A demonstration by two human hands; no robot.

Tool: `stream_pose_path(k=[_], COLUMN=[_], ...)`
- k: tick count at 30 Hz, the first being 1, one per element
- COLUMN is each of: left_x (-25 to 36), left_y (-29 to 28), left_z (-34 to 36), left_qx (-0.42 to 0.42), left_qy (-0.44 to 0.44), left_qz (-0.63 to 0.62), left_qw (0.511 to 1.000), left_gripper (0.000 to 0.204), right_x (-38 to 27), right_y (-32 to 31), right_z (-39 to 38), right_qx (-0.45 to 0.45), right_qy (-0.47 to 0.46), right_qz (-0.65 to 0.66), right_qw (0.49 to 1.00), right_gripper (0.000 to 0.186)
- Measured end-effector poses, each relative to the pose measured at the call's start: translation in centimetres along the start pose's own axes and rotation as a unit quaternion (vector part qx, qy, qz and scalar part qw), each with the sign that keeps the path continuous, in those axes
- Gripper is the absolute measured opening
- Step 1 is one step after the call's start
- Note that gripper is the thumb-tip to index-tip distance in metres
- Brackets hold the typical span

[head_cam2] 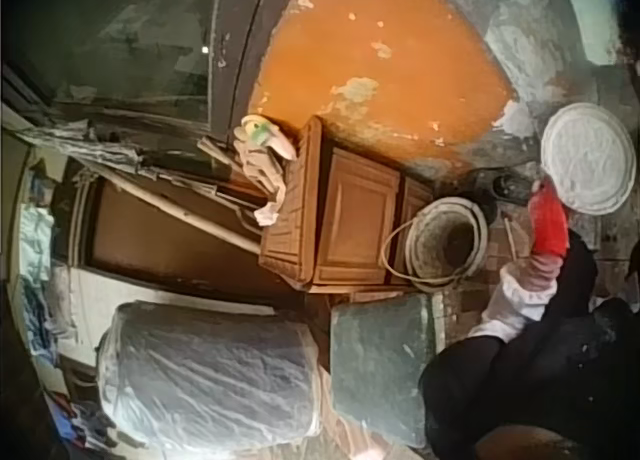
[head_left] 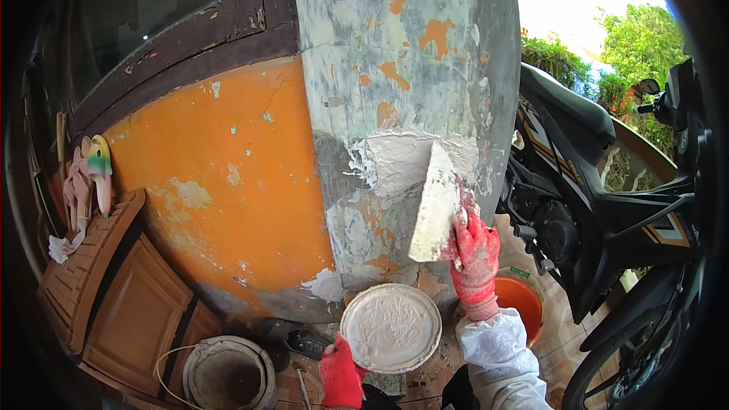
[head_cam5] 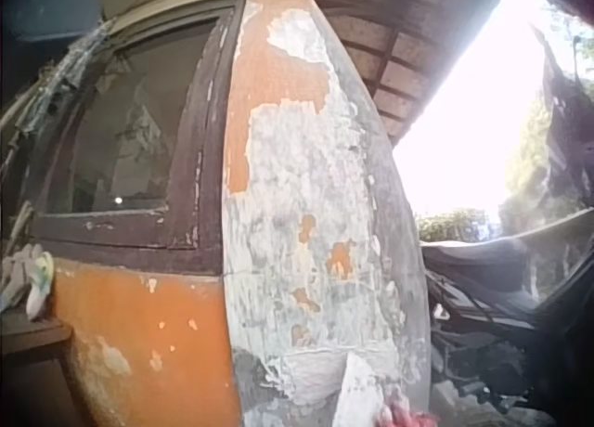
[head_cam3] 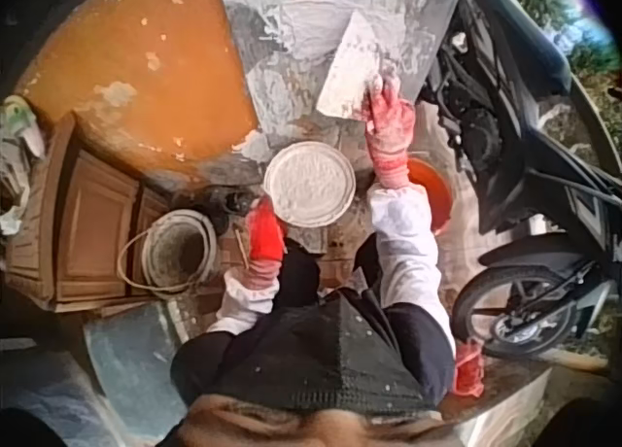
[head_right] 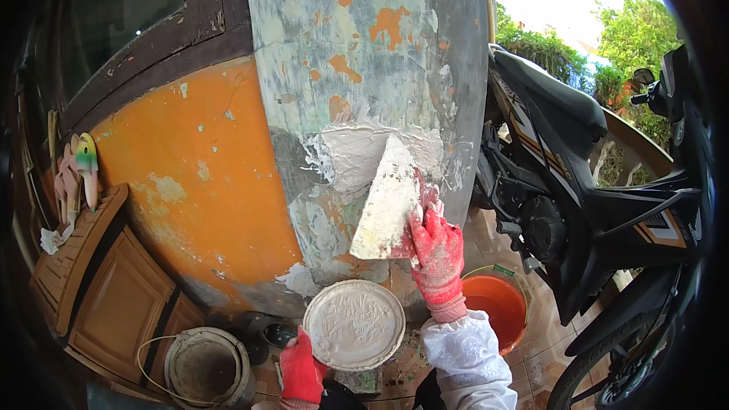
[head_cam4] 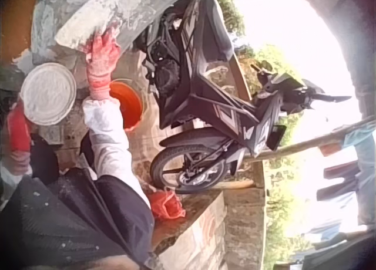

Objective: The person applies wall putty onto a wall using a putty knife, scoops additional putty from a round lid, and spreads it over the wall surface. The person then scrapes excess putty back and forth between the putty knife and the lid.

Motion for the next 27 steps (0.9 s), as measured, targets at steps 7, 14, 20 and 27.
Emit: stream_pose_path(k=[7,14,20,27], left_x=[0.9,0.2,0.4,-1.0], left_y=[0.2,0.1,0.4,0.4], left_z=[-1.1,-0.7,-0.7,0.3], left_qx=[0.069,0.096,0.099,0.027], left_qy=[-0.014,-0.033,-0.002,0.017], left_qz=[0.038,0.055,0.034,-0.013], left_qw=[0.997,0.993,0.994,0.999], left_gripper=[0.038,0.038,0.038,0.034], right_x=[-0.6,0.7,0.7,3.3], right_y=[3.1,6.8,5.9,-1.2], right_z=[0.4,-2.3,-3.4,-2.0], right_qx=[-0.116,-0.155,-0.183,-0.115], right_qy=[-0.031,-0.115,-0.147,-0.013], right_qz=[-0.078,-0.158,-0.127,0.054], right_qw=[0.990,0.968,0.964,0.992], right_gripper=[0.059,0.047,0.062,0.050])
Point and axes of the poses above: each hand's wrist, its own z-axis towards the middle knuckle, its own y-axis out of the palm, x = y × z, the point moved 9 cm from there along z, towards the middle knuckle, and after that the axes turned 1 degree about z, right-handed, at the moved point
